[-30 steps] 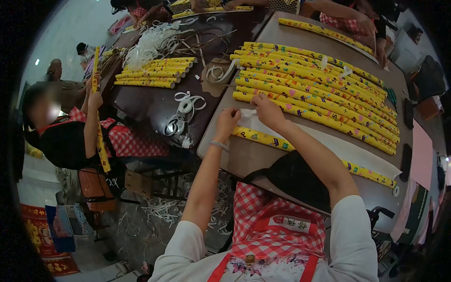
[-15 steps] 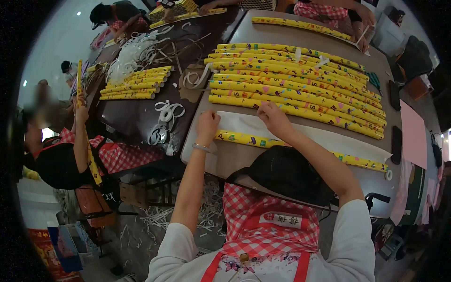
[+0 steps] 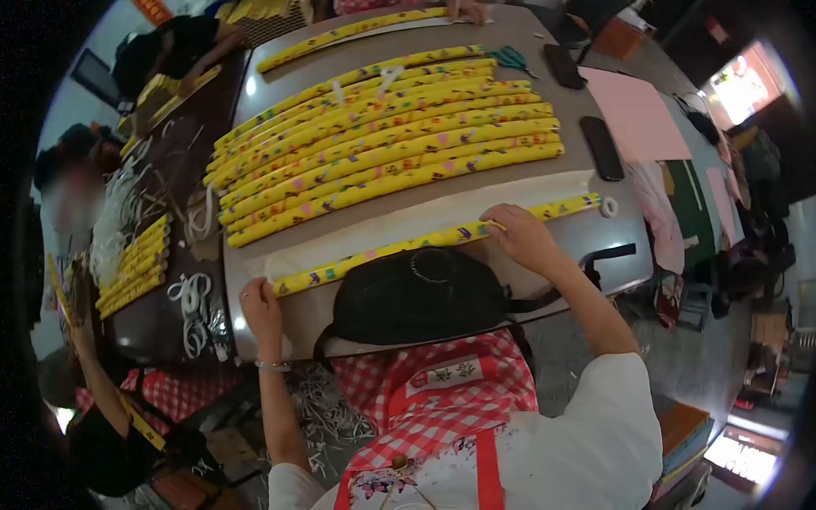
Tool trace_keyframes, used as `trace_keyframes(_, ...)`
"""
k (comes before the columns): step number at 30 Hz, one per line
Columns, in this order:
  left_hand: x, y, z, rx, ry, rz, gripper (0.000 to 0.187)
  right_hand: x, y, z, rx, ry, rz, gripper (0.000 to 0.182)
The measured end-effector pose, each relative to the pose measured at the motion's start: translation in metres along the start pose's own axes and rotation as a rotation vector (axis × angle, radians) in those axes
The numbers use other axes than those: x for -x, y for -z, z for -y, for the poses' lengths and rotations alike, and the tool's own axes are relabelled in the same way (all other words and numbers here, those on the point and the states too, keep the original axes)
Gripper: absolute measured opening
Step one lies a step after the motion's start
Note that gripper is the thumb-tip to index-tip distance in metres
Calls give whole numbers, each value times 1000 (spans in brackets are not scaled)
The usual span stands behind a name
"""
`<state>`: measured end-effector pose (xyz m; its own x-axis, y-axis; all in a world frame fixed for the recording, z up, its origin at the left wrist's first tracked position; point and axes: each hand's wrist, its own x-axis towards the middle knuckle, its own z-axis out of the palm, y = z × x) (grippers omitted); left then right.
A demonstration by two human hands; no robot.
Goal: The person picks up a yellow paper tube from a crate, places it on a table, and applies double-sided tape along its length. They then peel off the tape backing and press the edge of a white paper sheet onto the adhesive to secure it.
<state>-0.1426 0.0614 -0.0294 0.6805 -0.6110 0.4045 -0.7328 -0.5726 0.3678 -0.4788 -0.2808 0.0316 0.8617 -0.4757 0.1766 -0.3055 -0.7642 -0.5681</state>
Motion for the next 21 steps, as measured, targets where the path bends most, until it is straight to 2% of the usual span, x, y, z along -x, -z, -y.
trace_keyframes(1, -6, 6, -9, 60, 78, 63, 14, 8, 10, -14, 56, -44, 85, 21)
trace_keyframes(2, -8, 8, -8, 15, 71, 129, 13, 16, 15, -24, 75, -70, 68, 21)
trace_keyframes(4, -10, 4, 3, 37, -61, 138, 12, 21, 17, -37, 161, 69, 77, 28)
trace_keyframes(8, -16, 7, -3, 41, 13, 271, 14, 19, 7, -55, 203, 56, 29, 37)
trace_keyframes(14, -11, 16, -19, 3, -69, 287, 12, 31, 7, -56, 227, 59, 34, 36)
trace_keyframes(15, -9, 12, -16, 9, -111, 225, 13, 34, 8, -57, 208, 82, 43, 36)
trace_keyframes(18, -8, 9, -15, -62, -50, 265, 7, 32, 11, -57, 227, 53, 61, 33)
trace_keyframes(20, -12, 14, -29, -46, -120, 178, 5, 28, 14, -53, 200, 63, 88, 31)
trace_keyframes(21, -13, 19, -30, -69, -77, 249, 11, 26, 17, -48, 185, 65, 91, 31)
